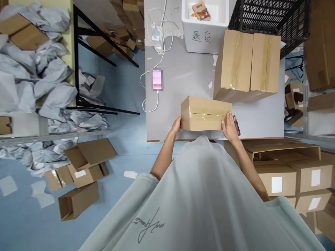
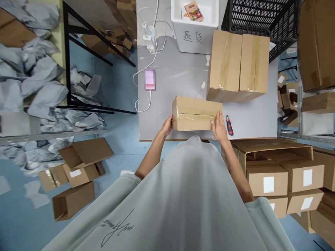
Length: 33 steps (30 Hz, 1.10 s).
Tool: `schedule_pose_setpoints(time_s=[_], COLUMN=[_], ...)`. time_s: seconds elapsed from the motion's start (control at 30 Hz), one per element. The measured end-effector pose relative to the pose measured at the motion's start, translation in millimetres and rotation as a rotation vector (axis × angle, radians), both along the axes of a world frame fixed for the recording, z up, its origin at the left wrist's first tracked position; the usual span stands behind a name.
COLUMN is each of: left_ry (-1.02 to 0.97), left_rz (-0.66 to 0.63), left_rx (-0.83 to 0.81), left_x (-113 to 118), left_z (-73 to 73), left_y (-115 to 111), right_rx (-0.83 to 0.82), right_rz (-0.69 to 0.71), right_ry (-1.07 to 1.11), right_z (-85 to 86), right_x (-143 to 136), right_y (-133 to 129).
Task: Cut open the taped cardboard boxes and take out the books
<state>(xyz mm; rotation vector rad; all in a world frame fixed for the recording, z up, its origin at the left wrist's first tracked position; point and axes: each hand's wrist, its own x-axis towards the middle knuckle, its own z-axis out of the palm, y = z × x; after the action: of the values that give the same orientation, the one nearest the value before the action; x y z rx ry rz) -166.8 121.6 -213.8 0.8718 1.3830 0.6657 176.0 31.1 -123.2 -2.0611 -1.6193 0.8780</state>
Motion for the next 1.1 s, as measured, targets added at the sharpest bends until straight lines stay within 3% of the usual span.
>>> schedule_pose_setpoints(time_s=[0.17, 0.3, 0.43, 0.53, 0.63, 0.77, 0.93, 1.1], left_ry=[-0.352, -0.259, -0.132, -0.036, 0.084, 0.101, 0.122, 0.106], left_rz=[0.13, 0.089, 0.102, 0.136, 0.137, 0.149, 0.19, 0.198], left_rx=[-0.195, -0.051, 0.14, 0.223, 0.236, 0.232, 0.21, 0.13], left_x=[27.6, 51.5, 49.9, 31.7, 14.9, 6.3, -2.4, -13.3], left_z=[36.9, 78.9, 120.8, 140.8, 146.0, 138.0, 120.1, 111.8], left_y=[-6.4, -19.4, -34.3, -41.2, -43.8, -46.7, -45.1, -14.2], right_rx=[0.062, 0.068, 0.097, 0.061, -0.022, -0.061, -0.045, -0.101], right_rz=[-0.135, -0.148, -0.176, -0.113, -0.1, -0.106, -0.164, -0.199], right_ry=[0.17, 0.33, 0.424, 0.543, 0.622, 0.662, 0.656, 0.572], right_z=[46.6, 78.4, 87.4, 77.3, 57.4, 39.7, 42.3, 48.4], right_x=[3.1, -19.4, -22.6, -25.4, -37.7, -48.0, -35.5, -29.9], right_y=[-3.1, -1.4, 4.8, 11.1, 16.4, 17.6, 18.6, 44.9])
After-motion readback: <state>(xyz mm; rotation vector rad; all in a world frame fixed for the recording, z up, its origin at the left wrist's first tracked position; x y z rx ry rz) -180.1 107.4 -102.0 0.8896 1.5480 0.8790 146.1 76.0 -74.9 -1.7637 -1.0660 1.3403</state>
